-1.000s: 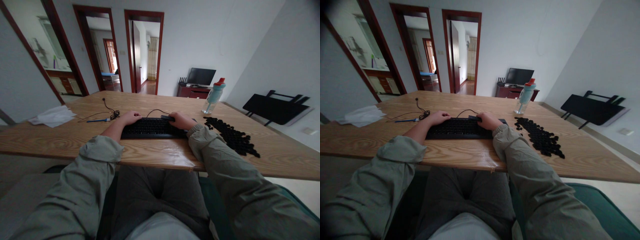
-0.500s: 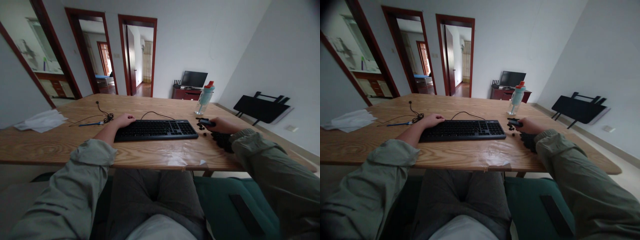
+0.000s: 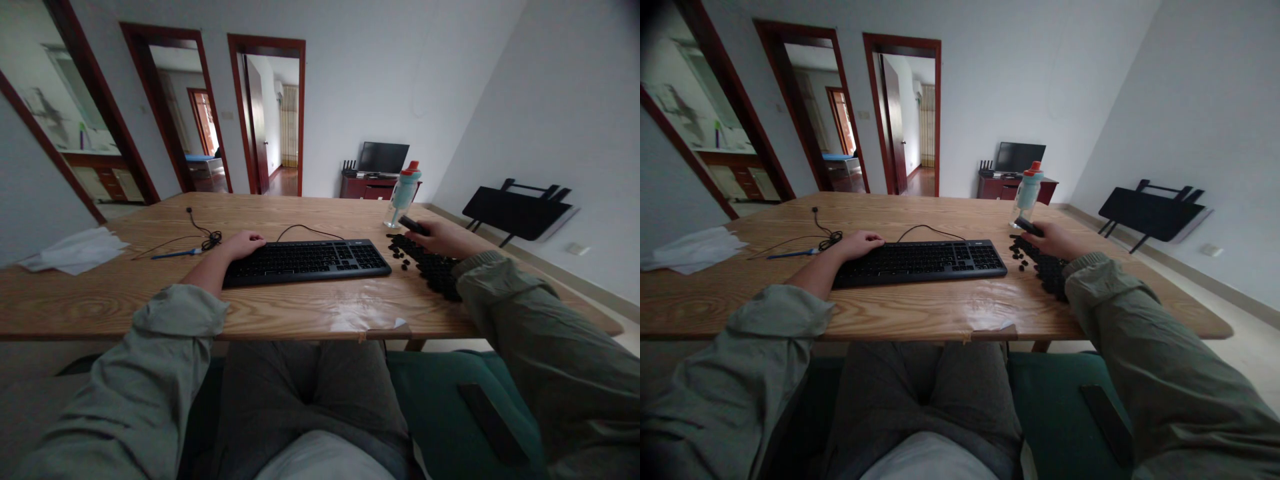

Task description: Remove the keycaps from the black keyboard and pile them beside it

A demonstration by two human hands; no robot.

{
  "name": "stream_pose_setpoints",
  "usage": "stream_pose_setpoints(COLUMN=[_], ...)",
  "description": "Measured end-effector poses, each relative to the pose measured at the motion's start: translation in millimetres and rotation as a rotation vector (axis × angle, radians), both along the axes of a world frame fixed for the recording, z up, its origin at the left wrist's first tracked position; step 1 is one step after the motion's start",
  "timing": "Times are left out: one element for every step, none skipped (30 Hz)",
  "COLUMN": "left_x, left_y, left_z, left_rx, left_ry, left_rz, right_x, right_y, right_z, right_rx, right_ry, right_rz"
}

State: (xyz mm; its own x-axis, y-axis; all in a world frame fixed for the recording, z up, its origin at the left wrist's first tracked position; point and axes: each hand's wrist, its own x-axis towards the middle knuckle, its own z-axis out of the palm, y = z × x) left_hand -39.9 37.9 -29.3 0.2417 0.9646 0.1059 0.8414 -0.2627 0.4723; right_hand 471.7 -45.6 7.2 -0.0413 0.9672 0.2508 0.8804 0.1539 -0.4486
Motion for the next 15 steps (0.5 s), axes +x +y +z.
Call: stream_pose_setpoints(left_x=[0,1,1,2,2,2,2,2,2,2,2,1,1,1,0], left_y=[-1,-1,-2,-3,-4,-4,-5,-5,-5,-5,-4,-4,-3,-2,-1], left_z=[0.4,0.8,1.2,1.7,2.1,2.4,2.8,2.9,3.0,2.9,2.6,2.1,1.4,0.6,-0.2], left_rx=[0.0,0.001,0.002,0.004,0.006,0.007,0.009,0.01,0.008,0.005,0.003,0.004,0.006,0.009,0.012], left_ry=[0.002,0.003,0.003,0.004,0.004,0.006,0.007,0.007,0.009,0.011,0.014,0.016,0.017,0.018,0.018], left_rz=[0.002,0.002,0.003,0.001,0.001,0.002,0.001,0.003,0.007,0.012,0.015,0.013,0.006,-0.007,-0.022], right_x=[-3,-8,-15,-24,-34,-45,-58,-71,-84,-97,-109,-121,-132,-143,-153], right_y=[-1,0,0,2,3,6,9,13,17,22,28,33,39,44,49], right_z=[5.5,10.1,13.7,16.2,17.6,18.0,17.5,16.4,14.9,13.2,11.4,9.6,8.0,6.6,5.2], right_rx=[0.08,0.157,0.226,0.281,0.324,0.348,0.352,0.338,0.31,0.284,0.267,0.265,0.271,0.276,0.28], right_ry=[0.021,0.039,0.064,0.101,0.155,0.232,0.335,0.461,0.599,0.735,0.853,0.945,1.014,1.071,1.126], right_rz=[0.014,0.026,0.033,0.035,0.035,0.04,0.051,0.072,0.107,0.146,0.188,0.229,0.262,0.285,0.296])
